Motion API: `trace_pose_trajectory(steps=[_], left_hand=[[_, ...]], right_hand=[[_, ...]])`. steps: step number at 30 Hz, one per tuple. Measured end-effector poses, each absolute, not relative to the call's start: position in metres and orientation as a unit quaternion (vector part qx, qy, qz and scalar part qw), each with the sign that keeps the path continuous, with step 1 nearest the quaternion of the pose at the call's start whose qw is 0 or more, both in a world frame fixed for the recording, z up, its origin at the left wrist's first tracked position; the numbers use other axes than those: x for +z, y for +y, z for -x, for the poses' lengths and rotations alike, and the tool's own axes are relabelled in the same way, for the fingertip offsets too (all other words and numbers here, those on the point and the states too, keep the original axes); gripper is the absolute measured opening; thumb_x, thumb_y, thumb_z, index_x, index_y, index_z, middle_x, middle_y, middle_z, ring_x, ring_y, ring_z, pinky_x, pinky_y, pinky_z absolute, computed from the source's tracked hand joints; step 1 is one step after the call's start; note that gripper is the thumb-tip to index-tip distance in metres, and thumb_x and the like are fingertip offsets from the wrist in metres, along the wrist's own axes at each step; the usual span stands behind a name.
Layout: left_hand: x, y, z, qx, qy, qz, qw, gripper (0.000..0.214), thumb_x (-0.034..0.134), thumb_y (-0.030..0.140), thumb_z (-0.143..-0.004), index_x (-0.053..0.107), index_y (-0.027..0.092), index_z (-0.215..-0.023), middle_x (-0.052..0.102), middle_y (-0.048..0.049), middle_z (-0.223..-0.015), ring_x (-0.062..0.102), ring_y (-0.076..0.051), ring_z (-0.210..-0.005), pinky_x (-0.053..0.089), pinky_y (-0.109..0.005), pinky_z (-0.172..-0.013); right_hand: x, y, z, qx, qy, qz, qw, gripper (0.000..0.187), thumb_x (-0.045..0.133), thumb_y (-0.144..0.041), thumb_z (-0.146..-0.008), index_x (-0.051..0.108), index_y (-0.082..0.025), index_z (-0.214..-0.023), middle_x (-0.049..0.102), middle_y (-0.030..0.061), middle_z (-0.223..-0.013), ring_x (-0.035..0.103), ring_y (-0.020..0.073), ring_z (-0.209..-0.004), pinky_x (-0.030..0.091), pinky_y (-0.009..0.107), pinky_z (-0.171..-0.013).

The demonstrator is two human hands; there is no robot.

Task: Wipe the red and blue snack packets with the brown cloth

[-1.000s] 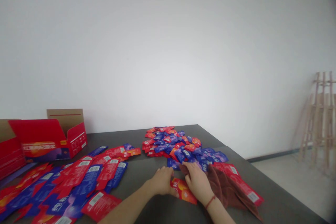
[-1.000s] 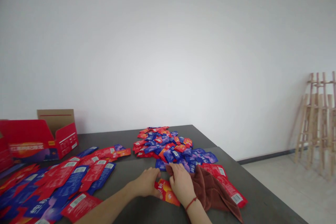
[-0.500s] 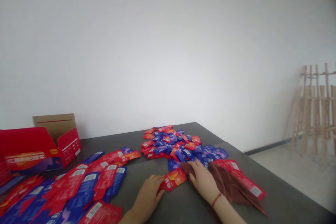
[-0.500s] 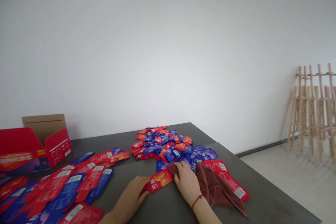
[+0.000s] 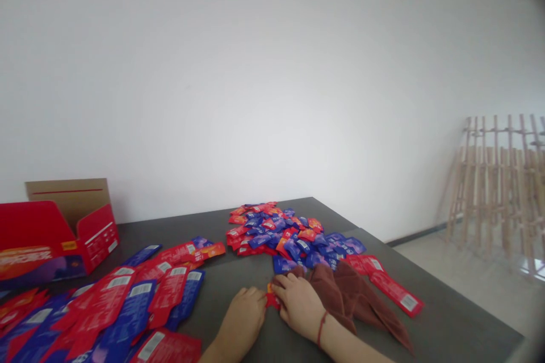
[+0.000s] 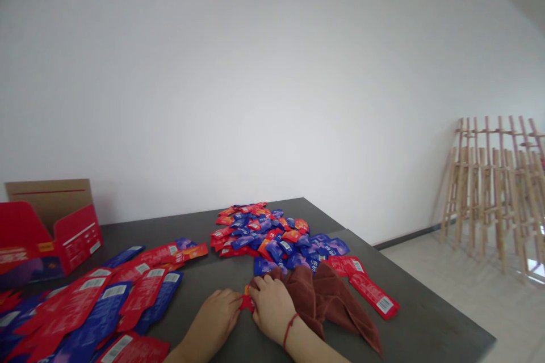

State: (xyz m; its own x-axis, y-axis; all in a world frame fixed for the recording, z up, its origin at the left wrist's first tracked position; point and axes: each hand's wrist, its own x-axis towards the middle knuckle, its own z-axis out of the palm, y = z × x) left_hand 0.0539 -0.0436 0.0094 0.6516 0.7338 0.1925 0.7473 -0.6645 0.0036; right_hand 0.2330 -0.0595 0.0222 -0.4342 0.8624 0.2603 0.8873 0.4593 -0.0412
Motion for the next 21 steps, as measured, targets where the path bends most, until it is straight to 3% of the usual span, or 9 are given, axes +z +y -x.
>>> trace_pose_trajectory(steps=[3,7,10,15,21], left_hand=[[0.011,-0.046,-0.056,-0.084,-0.416,0.905,0.037,0.029,0.042,0.009,-0.092,0.064,0.018,-0.108,0.067,-0.0072,-0.106,0.059,-0.023,-0.098,0.042,-0.035,-0.086],[0.014,-0.050,-0.054,-0.084,-0.415,0.905,0.032,0.030,0.040,0.009,-0.093,0.063,0.018,-0.111,0.066,-0.0078,-0.114,0.058,-0.023,-0.102,0.041,-0.036,-0.087],[0.015,-0.051,-0.052,-0.088,-0.415,0.905,0.028,0.030,0.041,0.011,-0.093,0.062,0.019,-0.113,0.064,-0.0077,-0.119,0.057,-0.024,-0.105,0.040,-0.038,-0.090],[0.014,-0.047,-0.054,-0.094,-0.414,0.905,0.015,0.028,0.046,0.014,-0.091,0.063,0.018,-0.112,0.065,-0.0074,-0.118,0.056,-0.025,-0.105,0.041,-0.039,-0.091],[0.011,-0.042,-0.058,-0.105,-0.427,0.898,0.018,0.028,0.048,0.017,-0.091,0.061,0.018,-0.116,0.066,-0.0074,-0.114,0.057,-0.024,-0.104,0.042,-0.038,-0.090]], right_hand=[[0.024,-0.058,-0.225,-0.030,-0.868,0.486,0.096,0.034,0.049,-0.023,-0.081,0.064,-0.021,-0.111,0.062,0.0070,-0.116,0.054,0.0241,-0.098,0.042,0.034,-0.081],[0.022,-0.060,-0.240,-0.019,-0.865,0.486,0.126,0.045,0.048,-0.020,-0.081,0.057,-0.024,-0.125,0.062,0.0030,-0.122,0.055,0.0211,-0.102,0.042,0.031,-0.086],[0.016,-0.058,-0.259,-0.066,-0.811,0.571,0.114,0.050,0.044,-0.015,-0.082,0.052,-0.019,-0.132,0.061,0.0079,-0.124,0.056,0.0231,-0.103,0.043,0.033,-0.085],[0.008,-0.047,-0.268,-0.112,-0.752,0.647,0.061,0.045,0.042,-0.010,-0.085,0.055,-0.007,-0.128,0.065,0.0181,-0.113,0.060,0.0273,-0.097,0.046,0.037,-0.080],[0.002,-0.051,-0.232,-0.127,-0.792,0.594,0.063,0.044,0.038,-0.007,-0.088,0.053,-0.011,-0.129,0.060,0.0163,-0.123,0.057,0.0261,-0.103,0.045,0.037,-0.082]])
